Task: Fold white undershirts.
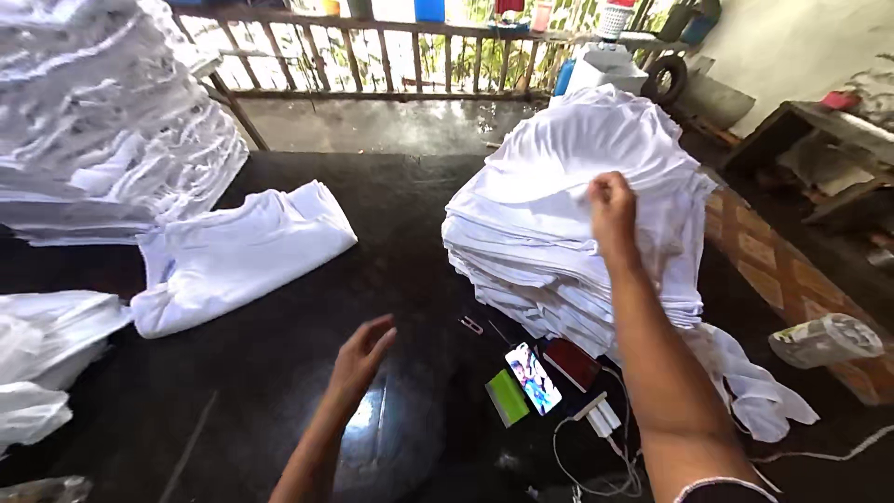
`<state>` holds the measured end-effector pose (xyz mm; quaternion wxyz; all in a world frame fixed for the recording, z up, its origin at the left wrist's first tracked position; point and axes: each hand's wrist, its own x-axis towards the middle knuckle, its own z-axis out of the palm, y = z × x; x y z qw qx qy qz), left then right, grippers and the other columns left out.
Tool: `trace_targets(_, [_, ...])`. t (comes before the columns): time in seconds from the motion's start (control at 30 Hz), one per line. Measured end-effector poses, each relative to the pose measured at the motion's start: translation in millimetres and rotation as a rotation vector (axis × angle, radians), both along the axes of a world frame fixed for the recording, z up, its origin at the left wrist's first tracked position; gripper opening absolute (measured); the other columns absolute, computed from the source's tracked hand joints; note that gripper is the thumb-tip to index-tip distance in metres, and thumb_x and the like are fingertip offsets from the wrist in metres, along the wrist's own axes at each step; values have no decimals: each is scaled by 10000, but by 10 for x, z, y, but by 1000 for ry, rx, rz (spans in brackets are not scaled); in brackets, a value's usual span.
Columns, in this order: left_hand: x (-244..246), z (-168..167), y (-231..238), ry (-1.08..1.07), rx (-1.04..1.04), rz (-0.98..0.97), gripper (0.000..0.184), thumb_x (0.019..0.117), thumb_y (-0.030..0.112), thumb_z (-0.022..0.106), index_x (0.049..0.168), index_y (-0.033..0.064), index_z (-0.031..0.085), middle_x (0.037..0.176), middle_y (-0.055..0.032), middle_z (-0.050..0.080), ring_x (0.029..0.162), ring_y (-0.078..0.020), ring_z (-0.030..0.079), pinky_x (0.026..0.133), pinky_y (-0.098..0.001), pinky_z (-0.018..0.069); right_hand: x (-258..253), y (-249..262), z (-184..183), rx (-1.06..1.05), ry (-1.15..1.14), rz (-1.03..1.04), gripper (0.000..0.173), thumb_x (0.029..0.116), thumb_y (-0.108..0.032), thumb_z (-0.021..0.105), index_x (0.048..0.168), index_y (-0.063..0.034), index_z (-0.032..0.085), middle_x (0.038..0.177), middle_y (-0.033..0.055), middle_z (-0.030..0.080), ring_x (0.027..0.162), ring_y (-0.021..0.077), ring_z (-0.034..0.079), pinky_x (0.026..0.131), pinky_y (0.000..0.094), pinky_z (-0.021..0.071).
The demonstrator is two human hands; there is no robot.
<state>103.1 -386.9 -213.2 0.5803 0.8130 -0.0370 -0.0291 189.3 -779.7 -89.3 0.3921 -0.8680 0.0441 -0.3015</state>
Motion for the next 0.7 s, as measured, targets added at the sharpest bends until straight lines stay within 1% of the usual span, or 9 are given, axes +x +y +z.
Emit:
trace_targets(0.1, [370, 780, -742, -478, -87, -146, 642, 936, 241, 701, 1441, -75, 463, 1477, -223, 511, 1348, -227, 535, 1105, -375, 469, -485, 976, 264, -56, -141, 250, 229, 1074, -108, 471, 1165, 82, 561, 837, 190, 635, 658, 252, 632, 599, 414, 548])
trace_targets(0.13, [474, 986, -958, -587, -62, -175, 635, 928, 191, 697, 1446, -90, 460, 1499, -251, 484, 1381, -276, 504, 1128, -415, 440, -719, 1270, 341, -15, -191, 427, 185, 1043, -67, 504, 1117, 83, 583, 814, 151, 636, 649, 190, 622, 588, 350, 540])
trace_targets(0.27, [1016, 1187, -1492, -607, 27, -157, 382, 1023, 25, 511, 1388, -75, 566, 1458, -304, 511, 1344, -384, 526, 1125, -465, 414, -1640, 1867, 617, 413, -241, 1391, 182, 992, -4, 532, 992, 164, 601, 919, 166, 660, 848, 63, 629, 798, 167, 504])
trace_targets(0.33, [1131, 1027, -1386, -373, 73, -167, 345, 1044, 12, 487, 1364, -65, 593, 1451, -290, 525, 1361, -391, 509, 1144, -494, 392, -1803, 1793, 691, 571, -271, 1576, 278, 994, -139, 624, 1098, 119, 613, 1075, 136, 685, 945, 50, 641, 842, 176, 515])
trace_targets(0.4, [907, 973, -1125, 97, -35, -154, 334, 1102, 87, 426, 1372, -58, 559, 1357, -195, 614, 1259, -230, 579, 1093, -380, 423, -1667, 1512, 599, 618, -254, 1458, 495, 959, -232, 699, 1377, -19, 541, 1350, -20, 629, 1169, -6, 599, 1011, 205, 499])
trace_targets(0.5, [375, 900, -613, 283, -397, -200, 333, 1093, 187, 268, 1043, 121, 591, 819, 11, 683, 725, -69, 662, 654, -277, 576, -1187, 1211, 125, 518, -70, 842, 672, 811, -3, 659, 1449, 20, 450, 1387, 100, 587, 1070, 101, 670, 884, 292, 591])
trace_targets(0.6, [-142, 1238, -269, 6, -837, -195, 497, 1023, 135, 228, 796, 243, 655, 755, 89, 738, 705, 9, 692, 662, -198, 590, -804, 1220, -675, 171, 263, 521, 540, 873, 62, 624, 1393, 120, 490, 1367, 283, 581, 1248, 334, 600, 1055, 467, 489])
trace_targets(0.67, [-386, 1526, -217, -281, -989, -240, 434, 943, 45, 412, 737, 221, 750, 745, 90, 743, 707, 44, 683, 674, -145, 566, -1085, 1428, -794, 201, 552, 440, 391, 969, 28, 547, 1351, 110, 529, 1272, 283, 630, 1205, 322, 618, 1047, 456, 483])
trace_targets(0.7, [-474, 1624, -213, -369, -1076, -282, 356, 927, 41, 497, 740, 185, 764, 743, 69, 744, 710, 32, 691, 680, -143, 568, -1383, 1524, -607, 308, 735, 404, 345, 1027, 0, 486, 1352, 100, 541, 1279, 237, 630, 1197, 232, 601, 1056, 354, 457])
